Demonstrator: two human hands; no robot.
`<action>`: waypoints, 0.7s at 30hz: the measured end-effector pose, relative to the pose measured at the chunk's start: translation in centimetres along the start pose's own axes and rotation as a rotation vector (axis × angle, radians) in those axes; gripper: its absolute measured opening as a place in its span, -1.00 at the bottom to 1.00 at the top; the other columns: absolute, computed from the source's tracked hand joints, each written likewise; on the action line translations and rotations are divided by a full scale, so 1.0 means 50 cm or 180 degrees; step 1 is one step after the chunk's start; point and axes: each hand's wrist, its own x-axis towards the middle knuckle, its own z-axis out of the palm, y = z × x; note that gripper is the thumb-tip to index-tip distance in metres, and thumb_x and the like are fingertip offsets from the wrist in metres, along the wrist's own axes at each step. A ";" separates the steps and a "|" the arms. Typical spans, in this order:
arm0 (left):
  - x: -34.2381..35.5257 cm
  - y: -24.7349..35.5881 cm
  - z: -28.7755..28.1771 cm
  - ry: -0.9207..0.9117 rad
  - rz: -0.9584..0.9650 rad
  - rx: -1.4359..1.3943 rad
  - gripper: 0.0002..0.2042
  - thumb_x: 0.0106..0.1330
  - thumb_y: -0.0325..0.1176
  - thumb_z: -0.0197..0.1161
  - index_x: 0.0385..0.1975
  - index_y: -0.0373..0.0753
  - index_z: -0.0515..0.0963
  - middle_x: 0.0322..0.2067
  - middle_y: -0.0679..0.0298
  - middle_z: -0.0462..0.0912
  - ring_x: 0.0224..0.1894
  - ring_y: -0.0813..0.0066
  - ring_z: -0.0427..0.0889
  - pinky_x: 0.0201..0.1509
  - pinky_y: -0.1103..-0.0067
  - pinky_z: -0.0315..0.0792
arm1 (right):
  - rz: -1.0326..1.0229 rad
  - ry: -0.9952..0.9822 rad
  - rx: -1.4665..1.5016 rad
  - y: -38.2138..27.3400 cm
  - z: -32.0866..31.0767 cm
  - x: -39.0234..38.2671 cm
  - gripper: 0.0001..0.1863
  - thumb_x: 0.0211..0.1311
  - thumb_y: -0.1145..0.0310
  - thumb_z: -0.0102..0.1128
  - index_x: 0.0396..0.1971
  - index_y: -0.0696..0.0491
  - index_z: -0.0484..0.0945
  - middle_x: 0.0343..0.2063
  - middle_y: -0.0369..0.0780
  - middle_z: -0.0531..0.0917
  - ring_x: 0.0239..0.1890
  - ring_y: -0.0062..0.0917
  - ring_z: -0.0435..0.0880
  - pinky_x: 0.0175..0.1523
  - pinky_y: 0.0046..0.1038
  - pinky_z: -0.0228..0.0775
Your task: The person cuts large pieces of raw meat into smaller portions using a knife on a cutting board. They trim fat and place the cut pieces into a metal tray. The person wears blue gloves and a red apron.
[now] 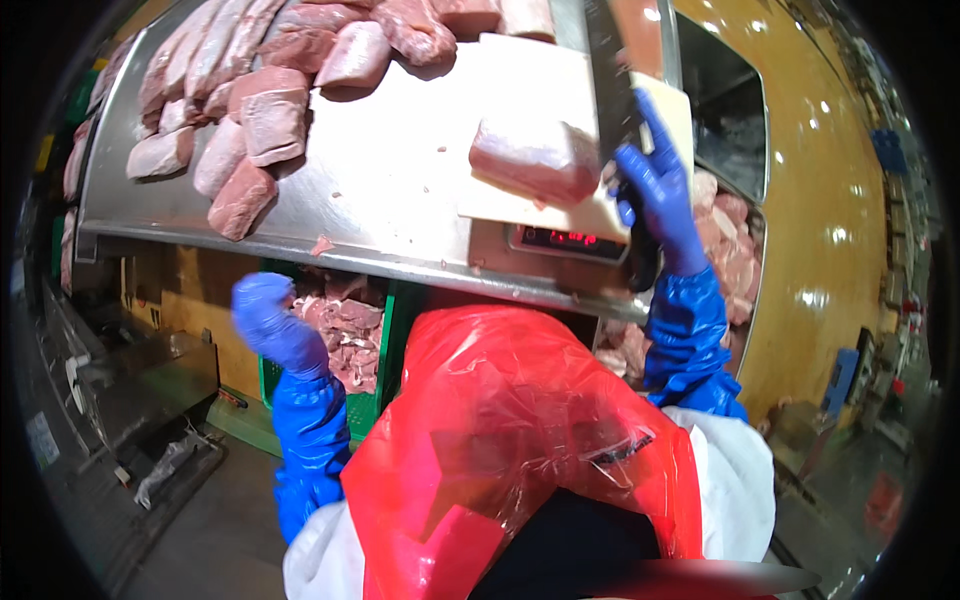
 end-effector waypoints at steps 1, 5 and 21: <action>-0.057 -0.033 0.014 -0.0323 -0.0541 0.0199 -0.79 0.48 -0.39 0.09 -0.37 -0.38 0.56 -0.40 0.19 0.58 -0.29 0.33 0.54 -0.15 0.39 0.44 | -0.0080 0.0032 -0.0090 0.003 -0.019 0.013 -0.27 0.42 0.43 0.09 0.52 -0.06 0.03 -0.53 -0.26 0.61 -0.65 -0.71 0.50 -0.65 -0.69 0.29; -0.216 -0.224 0.042 -0.1653 -0.1182 0.0910 -0.56 0.46 -0.27 0.17 0.26 -0.34 0.41 0.24 -0.05 0.45 0.28 0.10 0.44 0.36 0.31 0.29 | 0.0384 0.0737 0.0082 0.021 -0.095 0.034 -0.65 0.43 0.32 0.11 0.15 0.06 0.39 -0.51 -0.25 0.60 -0.60 -0.64 0.55 -0.60 -0.62 0.35; 0.119 0.170 0.549 -0.0918 -0.0972 -0.2488 -0.66 0.49 -0.37 -0.12 0.05 -0.39 0.52 0.07 0.02 0.61 0.15 0.25 0.56 0.29 0.39 0.38 | -0.0137 0.0292 0.1730 0.092 -0.001 0.083 -0.77 0.49 0.28 0.05 -0.09 0.12 0.52 -0.34 -0.28 0.63 -0.35 -0.70 0.56 -0.14 -0.60 0.45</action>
